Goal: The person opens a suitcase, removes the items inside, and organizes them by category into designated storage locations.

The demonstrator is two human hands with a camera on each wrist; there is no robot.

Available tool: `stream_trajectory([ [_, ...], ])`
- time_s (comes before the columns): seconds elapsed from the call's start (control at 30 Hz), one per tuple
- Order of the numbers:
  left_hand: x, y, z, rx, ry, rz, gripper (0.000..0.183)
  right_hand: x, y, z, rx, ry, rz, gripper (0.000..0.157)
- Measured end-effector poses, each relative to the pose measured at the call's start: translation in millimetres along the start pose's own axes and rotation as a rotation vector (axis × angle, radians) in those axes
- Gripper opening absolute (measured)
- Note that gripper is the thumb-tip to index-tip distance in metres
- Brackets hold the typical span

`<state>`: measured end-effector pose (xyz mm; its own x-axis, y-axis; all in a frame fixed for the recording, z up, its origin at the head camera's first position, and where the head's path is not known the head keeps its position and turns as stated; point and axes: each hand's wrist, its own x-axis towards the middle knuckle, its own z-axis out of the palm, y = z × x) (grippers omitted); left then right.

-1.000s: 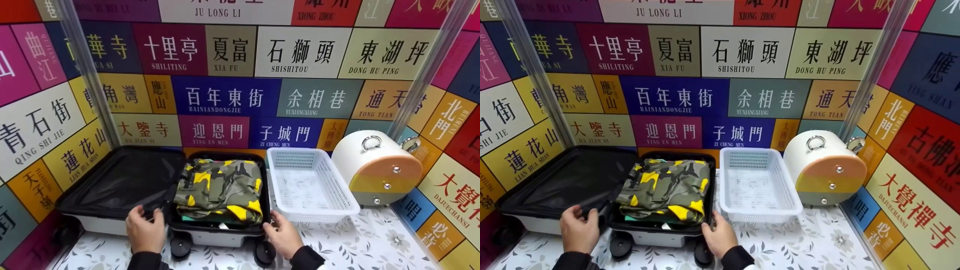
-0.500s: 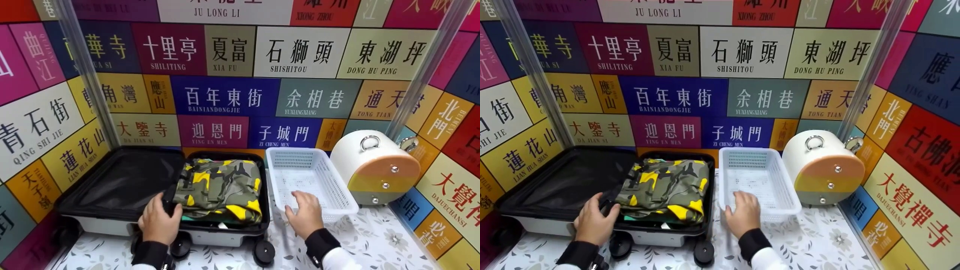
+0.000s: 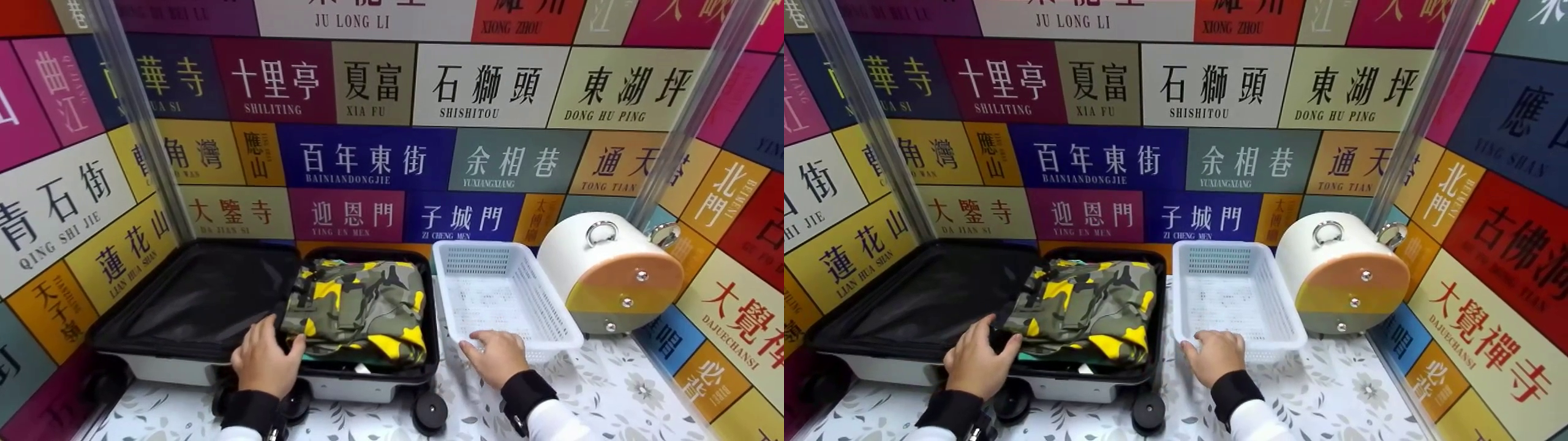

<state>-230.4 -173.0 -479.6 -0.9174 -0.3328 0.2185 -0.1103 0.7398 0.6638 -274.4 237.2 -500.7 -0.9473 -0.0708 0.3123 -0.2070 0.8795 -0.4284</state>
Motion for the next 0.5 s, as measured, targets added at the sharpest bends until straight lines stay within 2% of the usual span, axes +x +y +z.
stream_trajectory([
  [0.2, -0.4, 2.1, 1.3, -0.002, -0.020, -0.003, 0.075, -3, -1, 3.5, -0.001, 0.023, -0.011, 0.030],
  [0.5, -0.6, 2.1, 4.3, -0.014, 0.028, 0.036, 0.073, -11, -5, 3.2, 0.001, 0.032, -0.017, 0.028],
])
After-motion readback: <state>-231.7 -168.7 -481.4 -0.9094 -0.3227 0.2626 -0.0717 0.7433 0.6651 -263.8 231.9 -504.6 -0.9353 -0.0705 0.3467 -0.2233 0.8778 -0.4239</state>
